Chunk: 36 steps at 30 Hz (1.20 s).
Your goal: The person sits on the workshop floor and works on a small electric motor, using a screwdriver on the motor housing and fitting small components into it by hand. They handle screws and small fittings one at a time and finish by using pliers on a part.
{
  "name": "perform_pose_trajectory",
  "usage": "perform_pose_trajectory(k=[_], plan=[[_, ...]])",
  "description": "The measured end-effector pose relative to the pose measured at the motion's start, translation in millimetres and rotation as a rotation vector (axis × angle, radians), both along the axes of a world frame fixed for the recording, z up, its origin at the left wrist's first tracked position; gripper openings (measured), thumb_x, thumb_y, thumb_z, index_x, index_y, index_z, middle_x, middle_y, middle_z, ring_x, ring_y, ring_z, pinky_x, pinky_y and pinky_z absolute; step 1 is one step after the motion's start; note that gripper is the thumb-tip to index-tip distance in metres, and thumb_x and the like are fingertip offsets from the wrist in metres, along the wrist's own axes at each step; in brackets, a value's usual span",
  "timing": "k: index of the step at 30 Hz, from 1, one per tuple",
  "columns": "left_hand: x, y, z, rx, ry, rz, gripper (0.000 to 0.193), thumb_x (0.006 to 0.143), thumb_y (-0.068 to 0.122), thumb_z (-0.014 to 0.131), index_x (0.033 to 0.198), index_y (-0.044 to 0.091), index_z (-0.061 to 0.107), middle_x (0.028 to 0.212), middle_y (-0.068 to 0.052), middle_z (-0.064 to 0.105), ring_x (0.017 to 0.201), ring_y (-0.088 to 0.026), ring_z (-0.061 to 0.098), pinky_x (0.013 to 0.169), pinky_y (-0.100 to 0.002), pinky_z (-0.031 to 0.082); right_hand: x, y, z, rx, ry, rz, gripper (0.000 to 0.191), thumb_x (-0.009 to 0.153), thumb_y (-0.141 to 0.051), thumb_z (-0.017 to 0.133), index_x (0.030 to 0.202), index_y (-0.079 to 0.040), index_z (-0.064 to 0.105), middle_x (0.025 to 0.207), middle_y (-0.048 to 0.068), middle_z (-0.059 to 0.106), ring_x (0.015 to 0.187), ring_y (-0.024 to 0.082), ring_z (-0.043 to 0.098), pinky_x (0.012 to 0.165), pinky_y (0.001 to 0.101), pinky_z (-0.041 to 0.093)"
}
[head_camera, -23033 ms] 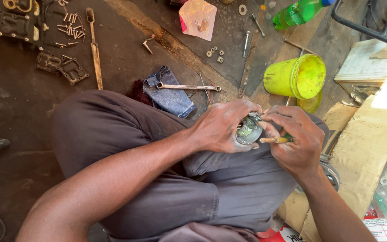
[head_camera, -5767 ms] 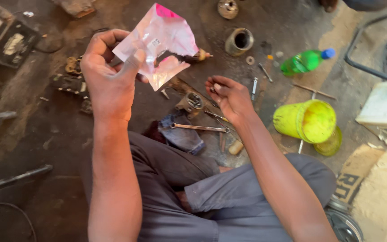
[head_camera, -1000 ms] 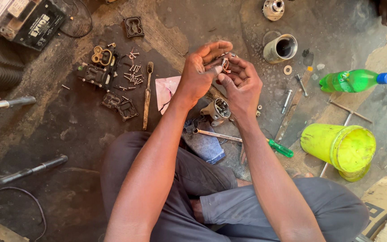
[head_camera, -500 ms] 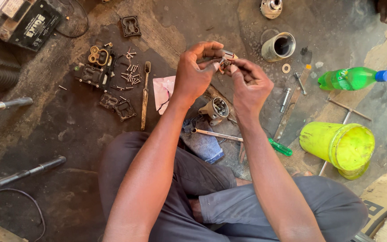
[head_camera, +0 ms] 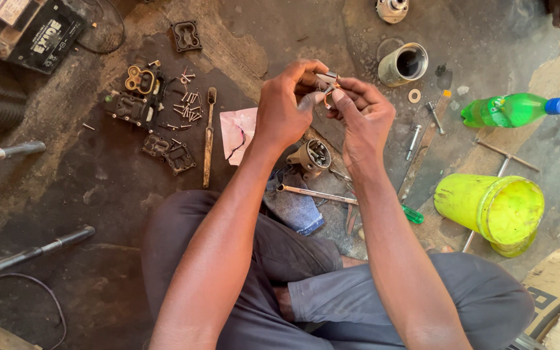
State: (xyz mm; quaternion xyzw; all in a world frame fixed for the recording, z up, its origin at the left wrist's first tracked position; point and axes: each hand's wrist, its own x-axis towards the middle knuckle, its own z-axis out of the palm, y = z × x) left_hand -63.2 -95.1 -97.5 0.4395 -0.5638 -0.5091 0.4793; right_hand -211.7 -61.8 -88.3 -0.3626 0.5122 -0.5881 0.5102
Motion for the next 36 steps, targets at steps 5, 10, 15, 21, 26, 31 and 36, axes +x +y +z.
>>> perform_pose_trajectory(k=[5,10,15,21,26,31,36], plan=[[-0.5,3.6,-0.1,-0.177,-0.172,0.032,0.042,0.084,-0.014,0.068,0.119,0.007,0.062,0.105,-0.011,0.075,0.098,-0.024,0.077,0.080,-0.036,0.061,-11.5,-3.2,3.4,0.065,0.152,0.144,0.028,0.095,0.002,0.068,0.122,0.008,0.071,0.096,0.009,0.071,0.076,0.013,0.066,0.067,0.0289,0.058],[0.8,6.4,4.6,-0.293,-0.223,0.038,0.045,0.081,-0.015,0.066,0.120,0.006,0.058,0.110,-0.013,0.071,0.100,-0.029,0.074,0.082,-0.040,0.058,-19.8,-6.1,13.6,0.076,0.196,0.264,0.024,0.097,0.000,0.068,0.121,0.007,0.069,0.092,0.008,0.071,0.077,0.012,0.068,0.069,0.0283,0.062],[1.3,10.5,12.6,-0.390,-0.278,0.031,0.046,0.079,-0.015,0.066,0.119,0.007,0.058,0.107,-0.012,0.070,0.100,-0.032,0.071,0.082,-0.042,0.056,-19.9,-6.6,15.3,0.168,0.254,0.157,0.019,0.096,-0.001,0.068,0.112,0.007,0.070,0.085,0.009,0.072,0.065,0.012,0.067,0.059,0.0267,0.059],[-0.7,7.7,9.8,-0.347,-0.183,0.068,0.035,0.084,-0.015,0.066,0.112,0.005,0.063,0.106,-0.011,0.070,0.097,-0.027,0.074,0.084,-0.037,0.060,-29.1,-7.1,3.5,0.151,0.091,0.071,0.016,0.098,-0.005,0.068,0.110,0.005,0.067,0.085,0.008,0.069,0.067,0.013,0.066,0.059,0.0280,0.058],[1.6,-0.3,-7.7,-0.204,-0.299,0.129,0.026,0.081,-0.011,0.072,0.103,0.003,0.070,0.102,-0.012,0.070,0.092,-0.027,0.074,0.080,-0.036,0.059,-47.0,-8.5,-10.4,0.147,-0.058,0.034,0.016,0.100,-0.007,0.069,0.113,0.003,0.066,0.087,0.008,0.069,0.069,0.015,0.066,0.062,0.0292,0.057],[10.3,-5.2,-23.7,-0.049,-0.347,0.178,0.023,0.080,-0.009,0.071,0.097,0.005,0.075,0.111,-0.013,0.070,0.096,-0.027,0.075,0.078,-0.033,0.064,-57.7,-11.6,-23.7,0.296,-0.097,-0.048,0.013,0.098,-0.006,0.069,0.110,-0.001,0.067,0.085,0.008,0.069,0.069,0.016,0.067,0.062,0.0279,0.056],[14.9,-6.4,-27.5,-0.206,-0.484,0.243,0.031,0.079,-0.007,0.076,0.108,0.002,0.074,0.121,-0.018,0.070,0.111,-0.035,0.069,0.091,-0.042,0.055,-50.9,-8.3,-30.5,0.442,0.025,-0.020,0.016,0.097,-0.005,0.064,0.112,-0.003,0.070,0.088,0.007,0.071,0.076,0.016,0.068,0.063,0.0286,0.056]])
